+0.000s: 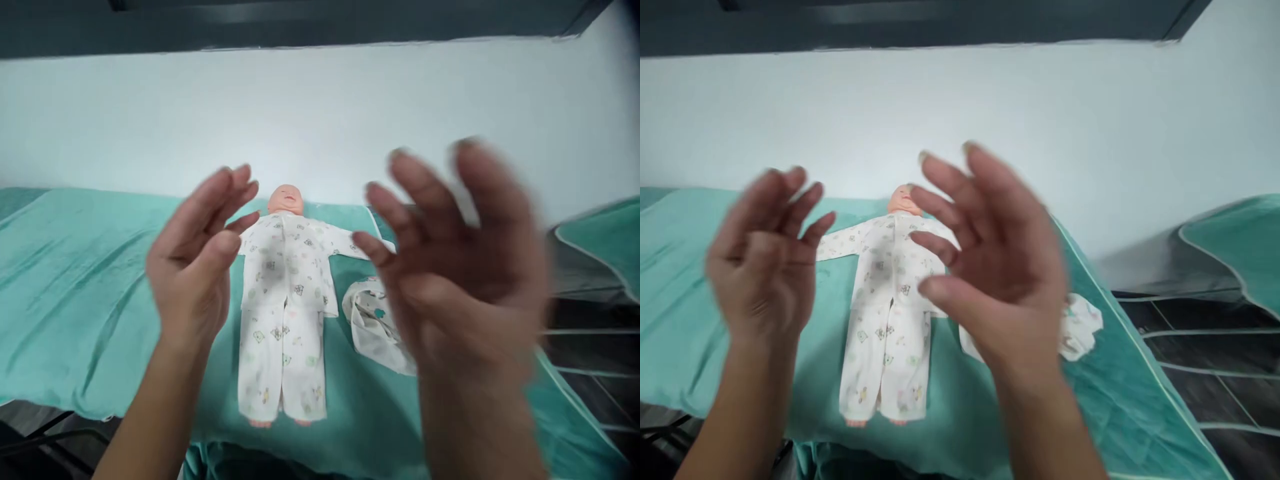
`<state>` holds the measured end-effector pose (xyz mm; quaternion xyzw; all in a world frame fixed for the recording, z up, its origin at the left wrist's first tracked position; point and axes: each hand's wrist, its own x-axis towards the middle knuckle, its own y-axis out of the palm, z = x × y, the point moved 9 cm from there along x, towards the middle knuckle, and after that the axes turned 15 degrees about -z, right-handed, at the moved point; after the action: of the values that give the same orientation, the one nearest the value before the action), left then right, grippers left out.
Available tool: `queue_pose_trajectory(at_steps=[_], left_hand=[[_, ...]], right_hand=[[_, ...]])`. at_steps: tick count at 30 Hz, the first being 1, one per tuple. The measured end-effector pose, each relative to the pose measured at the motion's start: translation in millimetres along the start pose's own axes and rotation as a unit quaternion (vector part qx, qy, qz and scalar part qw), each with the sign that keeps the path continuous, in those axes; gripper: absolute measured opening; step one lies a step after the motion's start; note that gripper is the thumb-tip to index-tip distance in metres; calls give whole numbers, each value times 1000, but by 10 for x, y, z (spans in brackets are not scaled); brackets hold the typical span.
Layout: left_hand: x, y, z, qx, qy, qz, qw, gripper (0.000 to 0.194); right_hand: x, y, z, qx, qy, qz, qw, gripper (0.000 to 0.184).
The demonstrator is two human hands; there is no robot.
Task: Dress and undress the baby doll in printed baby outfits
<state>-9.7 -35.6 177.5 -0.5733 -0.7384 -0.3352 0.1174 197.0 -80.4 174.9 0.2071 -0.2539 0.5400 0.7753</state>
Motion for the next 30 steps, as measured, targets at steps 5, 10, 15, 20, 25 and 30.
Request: queue_pose_trajectory(at_steps=[5, 10, 15, 20, 25, 30], left_hand=[[274, 24, 1406, 146, -103, 4, 984, 39], [305, 122, 1994, 258, -125, 91, 954, 32], [256, 238, 2054, 306, -78, 170, 934, 34], [236, 209, 2054, 280, -89, 157, 943, 31], [403, 30, 1591, 116, -88, 20, 989, 27], [484, -55, 1127, 37, -46, -39, 997, 26]], right_hand=[[315, 568, -1258, 21, 65, -47, 997, 45], [274, 667, -1947, -152, 82, -13, 985, 36], [234, 604, -2056, -158, 113, 2, 981, 35], [258, 559, -2035, -86, 148, -32, 985, 34], [467, 128, -1323, 128, 86, -106, 982, 28], [520, -178, -681, 170, 22, -112, 979, 29]])
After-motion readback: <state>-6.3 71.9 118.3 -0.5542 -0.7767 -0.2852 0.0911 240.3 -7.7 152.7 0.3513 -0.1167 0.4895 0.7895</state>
